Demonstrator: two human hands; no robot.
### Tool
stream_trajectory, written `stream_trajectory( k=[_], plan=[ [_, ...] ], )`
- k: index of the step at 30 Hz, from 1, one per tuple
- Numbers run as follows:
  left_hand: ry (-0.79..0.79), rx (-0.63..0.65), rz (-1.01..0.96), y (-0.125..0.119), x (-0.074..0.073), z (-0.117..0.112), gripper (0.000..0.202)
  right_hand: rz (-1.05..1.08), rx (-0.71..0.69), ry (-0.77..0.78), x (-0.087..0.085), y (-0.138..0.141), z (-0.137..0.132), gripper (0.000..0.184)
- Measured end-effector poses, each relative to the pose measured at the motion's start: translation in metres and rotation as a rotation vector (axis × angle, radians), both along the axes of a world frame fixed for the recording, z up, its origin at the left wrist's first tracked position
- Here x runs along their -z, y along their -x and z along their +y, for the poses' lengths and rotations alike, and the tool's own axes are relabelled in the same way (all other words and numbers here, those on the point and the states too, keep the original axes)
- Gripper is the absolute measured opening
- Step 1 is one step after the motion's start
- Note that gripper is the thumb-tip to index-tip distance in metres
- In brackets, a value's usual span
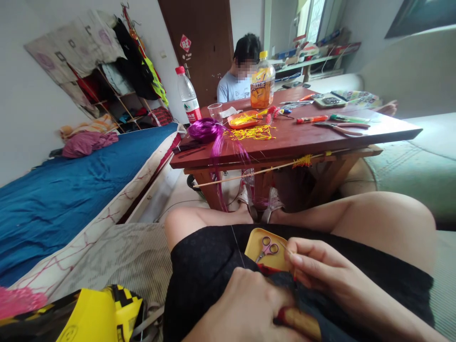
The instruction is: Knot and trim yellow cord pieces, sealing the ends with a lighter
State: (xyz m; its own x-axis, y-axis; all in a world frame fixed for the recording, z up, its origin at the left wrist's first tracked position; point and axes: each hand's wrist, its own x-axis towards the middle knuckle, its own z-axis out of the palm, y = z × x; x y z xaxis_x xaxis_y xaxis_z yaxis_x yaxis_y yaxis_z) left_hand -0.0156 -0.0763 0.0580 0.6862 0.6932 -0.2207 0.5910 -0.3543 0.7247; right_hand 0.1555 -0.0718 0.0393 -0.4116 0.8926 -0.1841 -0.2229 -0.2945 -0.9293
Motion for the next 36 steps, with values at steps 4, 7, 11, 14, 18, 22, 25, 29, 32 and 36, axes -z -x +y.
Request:
stream_trajectory(
  k=[4,7,11,14,18,22,25,29,32,36],
  plan=[
    [0.337,-0.094,-0.381,0.008,0.007,0.000,0.035,0.159,0.218,0.088,0.020,0.009,-0.008,0.032],
    [0.487,-0.341,-0.633,0.008,0.022,0.004,0.046,-0.162,0.281,-0.260,0.021,0.013,-0.019,0.024],
    [0.611,-0.394,-0.531,0.001,0.032,0.005,0.048,-0.673,0.119,-0.804,0.014,0.010,-0.024,0.012],
    [0.388,-0.240,-0.299,0.000,0.026,-0.001,0.032,-0.759,0.047,-0.748,0.014,0.007,-0.021,0.013],
    [0.110,-0.119,0.019,0.005,0.021,-0.015,0.016,-0.581,-0.095,-0.312,0.024,0.010,-0.022,0.025],
    [0.102,-0.099,0.208,0.008,0.024,-0.017,0.016,-0.660,-0.099,-0.285,0.029,0.015,-0.026,0.028],
    [0.141,-0.070,0.202,0.006,0.024,-0.008,0.013,-0.728,-0.121,-0.398,0.028,0.015,-0.026,0.026],
    [0.221,0.094,0.123,0.005,0.023,0.006,0.011,-0.558,-0.083,-0.272,0.027,0.014,-0.020,0.027],
    [0.194,0.138,0.014,0.006,0.022,0.010,0.009,-0.268,-0.032,-0.042,0.031,0.015,-0.015,0.033],
    [0.135,0.059,-0.033,0.007,0.020,0.004,0.015,-0.062,-0.027,0.094,0.030,0.016,-0.011,0.038]
  ],
)
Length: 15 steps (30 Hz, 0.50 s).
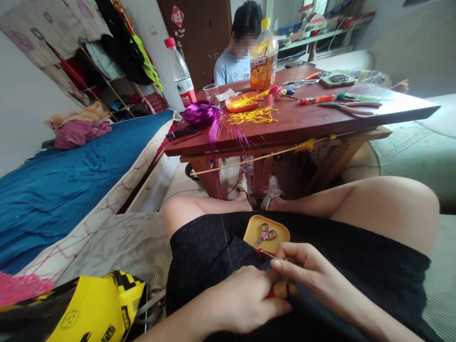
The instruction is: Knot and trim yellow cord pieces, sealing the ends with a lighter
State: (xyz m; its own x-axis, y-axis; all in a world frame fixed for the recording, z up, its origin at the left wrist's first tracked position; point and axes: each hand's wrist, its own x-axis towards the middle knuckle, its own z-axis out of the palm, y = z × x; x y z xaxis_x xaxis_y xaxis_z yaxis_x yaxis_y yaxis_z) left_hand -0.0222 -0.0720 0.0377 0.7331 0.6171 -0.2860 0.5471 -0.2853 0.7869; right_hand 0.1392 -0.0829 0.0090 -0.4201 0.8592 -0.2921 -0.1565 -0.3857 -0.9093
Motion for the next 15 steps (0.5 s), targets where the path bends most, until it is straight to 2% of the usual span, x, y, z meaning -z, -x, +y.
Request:
stream_trajectory(
  k=[4,6,10,15],
  plan=[
    [0.028,-0.011,0.049,-0.004,-0.003,-0.011,0.039,0.038,-0.040,0.058,-0.001,0.002,-0.004,0.043],
    [0.032,0.023,0.214,-0.008,-0.003,-0.018,0.045,0.061,-0.039,0.110,0.003,0.004,-0.009,0.043],
    [-0.012,0.112,0.547,-0.013,0.003,-0.031,0.054,0.146,0.049,0.244,0.019,0.011,-0.024,0.047],
    [-0.038,0.136,0.586,-0.015,0.004,-0.041,0.055,0.197,0.129,0.302,0.032,0.018,-0.033,0.046]
  ],
)
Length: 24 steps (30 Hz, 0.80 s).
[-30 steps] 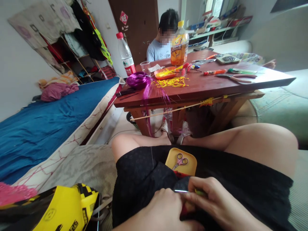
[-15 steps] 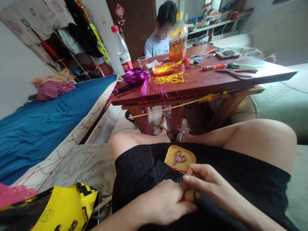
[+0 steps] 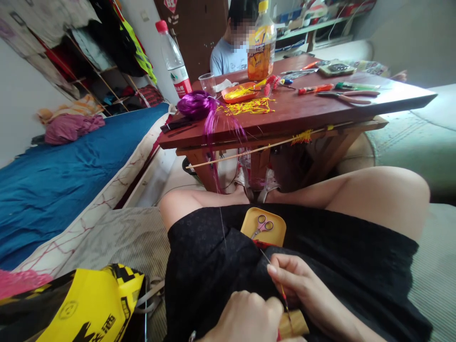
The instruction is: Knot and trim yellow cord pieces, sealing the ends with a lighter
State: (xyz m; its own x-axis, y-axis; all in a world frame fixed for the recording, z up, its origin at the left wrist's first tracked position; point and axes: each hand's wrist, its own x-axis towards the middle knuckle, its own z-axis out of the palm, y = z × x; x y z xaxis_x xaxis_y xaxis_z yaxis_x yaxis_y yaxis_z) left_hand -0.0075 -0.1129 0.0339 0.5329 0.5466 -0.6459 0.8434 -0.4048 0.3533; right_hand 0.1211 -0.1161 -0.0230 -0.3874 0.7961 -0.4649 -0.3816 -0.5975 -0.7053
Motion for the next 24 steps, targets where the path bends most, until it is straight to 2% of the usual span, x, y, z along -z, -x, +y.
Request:
stream_trajectory(
  k=[7,16,18,20,24],
  plan=[
    [-0.009,0.032,0.004,-0.003,-0.005,0.000,0.053,-0.003,0.033,0.031,-0.001,0.004,0.003,0.049],
    [-0.043,0.042,-0.036,-0.003,0.001,-0.003,0.053,0.024,0.055,0.070,0.004,0.004,0.005,0.049],
    [-0.046,-0.019,-0.065,-0.002,0.003,-0.002,0.050,0.028,0.078,0.061,0.003,0.003,0.007,0.048],
    [-0.039,-0.135,-0.142,0.000,0.007,0.000,0.044,0.030,0.120,0.036,-0.001,-0.001,0.010,0.046],
    [-0.018,-0.370,-0.466,0.008,0.014,0.006,0.039,0.053,0.152,-0.029,-0.008,-0.012,0.013,0.037]
  ],
)
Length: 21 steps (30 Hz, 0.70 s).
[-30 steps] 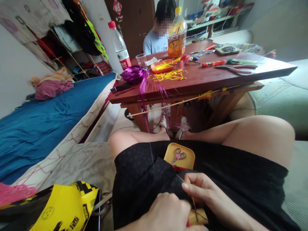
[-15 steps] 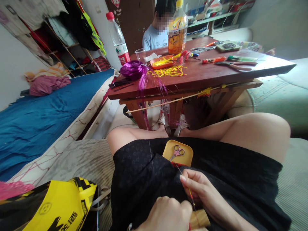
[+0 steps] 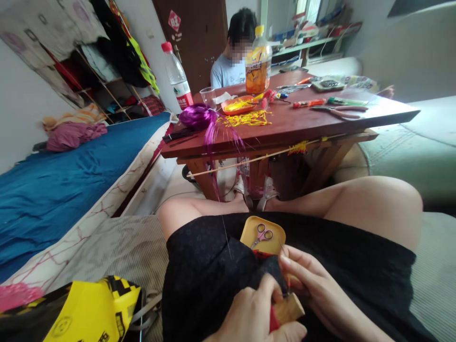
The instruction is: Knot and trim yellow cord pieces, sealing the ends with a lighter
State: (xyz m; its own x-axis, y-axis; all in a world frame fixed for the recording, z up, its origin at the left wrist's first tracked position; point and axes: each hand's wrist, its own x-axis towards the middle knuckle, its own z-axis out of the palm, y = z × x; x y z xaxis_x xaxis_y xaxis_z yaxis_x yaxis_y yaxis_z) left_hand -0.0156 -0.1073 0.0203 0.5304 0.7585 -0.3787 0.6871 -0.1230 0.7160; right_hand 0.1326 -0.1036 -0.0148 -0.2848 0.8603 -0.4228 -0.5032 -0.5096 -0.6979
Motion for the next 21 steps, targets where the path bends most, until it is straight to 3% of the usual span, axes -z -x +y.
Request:
stream_trajectory(
  k=[3,6,8,11,12,14,15,17,21],
  plan=[
    [-0.006,-0.061,-0.288,0.005,0.002,0.004,0.040,0.036,0.002,-0.037,-0.003,-0.002,-0.001,0.033],
    [0.110,-0.173,-0.568,0.002,0.003,0.007,0.045,-0.087,0.115,-0.155,-0.005,0.000,-0.005,0.034],
    [0.277,-0.364,-0.681,-0.002,0.005,0.008,0.047,-0.352,0.161,-0.396,-0.007,0.000,-0.008,0.030],
    [0.498,-0.604,-0.654,-0.007,0.010,0.012,0.048,-0.883,0.106,-0.961,-0.013,-0.004,-0.008,0.018],
    [0.524,-0.593,-0.619,-0.008,0.009,0.014,0.046,-1.037,0.083,-1.132,-0.017,-0.006,-0.006,0.016],
    [0.420,-0.422,-0.523,-0.008,0.004,0.017,0.037,-1.243,0.026,-1.346,-0.027,-0.010,-0.002,0.015],
    [0.310,-0.294,-0.472,-0.007,-0.002,0.018,0.031,-1.286,-0.029,-1.359,-0.032,-0.012,0.001,0.016],
    [0.090,-0.066,-0.352,-0.004,-0.015,0.020,0.025,-1.230,-0.179,-1.214,-0.041,-0.015,0.005,0.019],
    [0.022,0.176,-0.104,0.001,-0.030,0.016,0.025,-0.843,-0.309,-0.679,-0.042,-0.013,0.005,0.028]
  ],
)
